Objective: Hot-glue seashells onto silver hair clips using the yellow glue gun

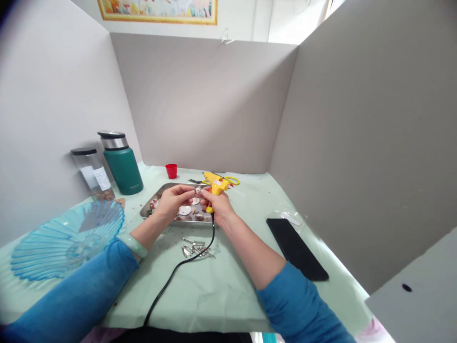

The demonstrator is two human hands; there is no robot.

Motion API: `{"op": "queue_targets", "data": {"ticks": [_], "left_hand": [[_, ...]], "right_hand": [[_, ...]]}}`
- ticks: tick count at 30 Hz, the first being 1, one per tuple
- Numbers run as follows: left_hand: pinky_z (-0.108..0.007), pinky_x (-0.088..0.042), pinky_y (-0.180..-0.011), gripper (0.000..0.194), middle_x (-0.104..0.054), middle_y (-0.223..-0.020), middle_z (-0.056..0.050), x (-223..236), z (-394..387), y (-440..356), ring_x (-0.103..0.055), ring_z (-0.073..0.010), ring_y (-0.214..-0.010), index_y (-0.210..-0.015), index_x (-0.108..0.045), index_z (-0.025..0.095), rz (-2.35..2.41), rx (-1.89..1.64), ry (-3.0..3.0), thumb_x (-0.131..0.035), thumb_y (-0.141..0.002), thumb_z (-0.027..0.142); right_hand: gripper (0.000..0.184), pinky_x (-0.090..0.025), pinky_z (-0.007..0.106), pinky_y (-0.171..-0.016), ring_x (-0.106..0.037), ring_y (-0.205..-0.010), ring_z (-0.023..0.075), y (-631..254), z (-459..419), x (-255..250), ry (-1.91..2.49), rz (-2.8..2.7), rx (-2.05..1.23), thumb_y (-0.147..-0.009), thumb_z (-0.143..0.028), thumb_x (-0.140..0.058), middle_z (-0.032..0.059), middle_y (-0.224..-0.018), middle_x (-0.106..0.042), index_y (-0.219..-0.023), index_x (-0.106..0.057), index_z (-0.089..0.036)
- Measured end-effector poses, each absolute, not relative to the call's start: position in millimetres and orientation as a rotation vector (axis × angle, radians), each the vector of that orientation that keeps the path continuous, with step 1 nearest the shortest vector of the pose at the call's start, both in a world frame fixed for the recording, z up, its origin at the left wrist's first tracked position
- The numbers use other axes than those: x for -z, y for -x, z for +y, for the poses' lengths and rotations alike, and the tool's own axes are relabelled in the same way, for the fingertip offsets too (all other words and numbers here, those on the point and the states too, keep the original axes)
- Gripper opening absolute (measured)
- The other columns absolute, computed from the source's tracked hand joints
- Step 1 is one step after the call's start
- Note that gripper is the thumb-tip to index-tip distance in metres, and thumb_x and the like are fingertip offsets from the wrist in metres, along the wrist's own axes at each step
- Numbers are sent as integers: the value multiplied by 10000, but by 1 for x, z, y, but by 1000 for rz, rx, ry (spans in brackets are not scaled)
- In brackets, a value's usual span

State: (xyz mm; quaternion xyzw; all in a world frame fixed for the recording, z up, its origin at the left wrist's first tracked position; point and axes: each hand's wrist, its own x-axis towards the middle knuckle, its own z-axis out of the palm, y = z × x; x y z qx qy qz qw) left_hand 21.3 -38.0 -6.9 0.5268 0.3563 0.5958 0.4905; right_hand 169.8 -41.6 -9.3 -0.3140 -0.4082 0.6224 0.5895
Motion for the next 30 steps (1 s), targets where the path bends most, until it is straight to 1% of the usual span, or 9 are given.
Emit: {"op": "queue_targets", "data": {"ticks": [5, 11, 16, 20, 30], "left_hand": [[-228, -448, -528, 259, -684, -677, -28, 5, -39, -23, -547, -89, -508, -740, -704, 132, 888, -1482, -1279, -811, -550, 273], [-223, -448, -526, 243, -680, -676, -25, 6, -40, -23, -551, -93, -521, -735, -705, 139, 899, -1493, -1314, -806, -567, 282], [-221, -439, -507, 237, -663, -644, -18, 6, -40, -23, -541, -93, -509, -717, -700, 139, 927, -1504, -1335, -808, -563, 284], [-226, -444, -505, 261, -678, -676, -31, 7, -39, -23, -548, -99, -520, -724, -706, 139, 941, -1512, -1338, -815, -555, 305], [-224, -440, -495, 261, -675, -658, -33, 5, -40, -24, -543, -102, -516, -721, -709, 138, 954, -1508, -1348, -814, -554, 310]], "right_hand": [[348, -422, 167, -406, -523, -464, 67, -170, -41, 10, 730, -945, -1448, -576, -262, -794, 21, -684, -675, -807, -554, -163], [335, -414, 165, -400, -543, -468, 74, -169, -44, 7, 728, -926, -1446, -572, -251, -793, 9, -658, -669, -783, -545, -170], [313, -425, 172, -402, -565, -479, 84, -169, -43, 7, 746, -908, -1442, -580, -227, -780, 20, -678, -683, -789, -554, -169], [299, -423, 171, -400, -572, -481, 88, -169, -43, 7, 746, -899, -1448, -591, -216, -777, 13, -665, -678, -781, -550, -171], [273, -424, 167, -397, -585, -490, 91, -170, -41, 8, 749, -898, -1452, -621, -206, -764, 28, -699, -693, -788, -552, -167]]}}
